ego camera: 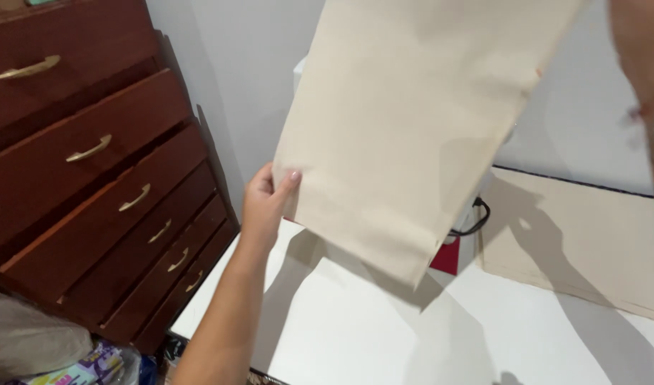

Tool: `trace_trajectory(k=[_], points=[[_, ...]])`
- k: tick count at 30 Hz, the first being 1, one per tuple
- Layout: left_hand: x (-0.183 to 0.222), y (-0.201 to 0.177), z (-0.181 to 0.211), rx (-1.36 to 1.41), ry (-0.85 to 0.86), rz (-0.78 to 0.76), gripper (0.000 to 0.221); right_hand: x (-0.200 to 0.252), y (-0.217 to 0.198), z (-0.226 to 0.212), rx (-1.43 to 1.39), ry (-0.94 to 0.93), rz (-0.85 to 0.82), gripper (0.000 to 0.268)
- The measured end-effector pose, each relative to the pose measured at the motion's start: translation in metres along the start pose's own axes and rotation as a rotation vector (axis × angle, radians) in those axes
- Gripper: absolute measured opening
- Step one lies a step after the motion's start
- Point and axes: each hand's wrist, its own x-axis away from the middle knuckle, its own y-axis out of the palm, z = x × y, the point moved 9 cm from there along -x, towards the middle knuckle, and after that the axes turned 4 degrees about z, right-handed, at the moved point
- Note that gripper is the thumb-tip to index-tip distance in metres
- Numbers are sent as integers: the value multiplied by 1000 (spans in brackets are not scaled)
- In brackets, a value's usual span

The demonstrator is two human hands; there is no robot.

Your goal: Pinning the folded edge of a fabric piece to prepare it for sewing

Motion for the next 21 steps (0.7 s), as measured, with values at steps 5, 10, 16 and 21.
trace_trajectory(k=[5,10,16,21], points=[[-32,28,-15,88,-74,33,28,-50,88,-37,194,-24,47,37],[-51,27,-33,-23,-114,60,20,-73,128,-124,398,-63,67,40],[-44,29,-48,-81,-243,30,27,-49,134,-176,195,-12,-176,39],[-39,37,-55,-50,-264,-16,35,-43,135,-157,258,60,-259,41]])
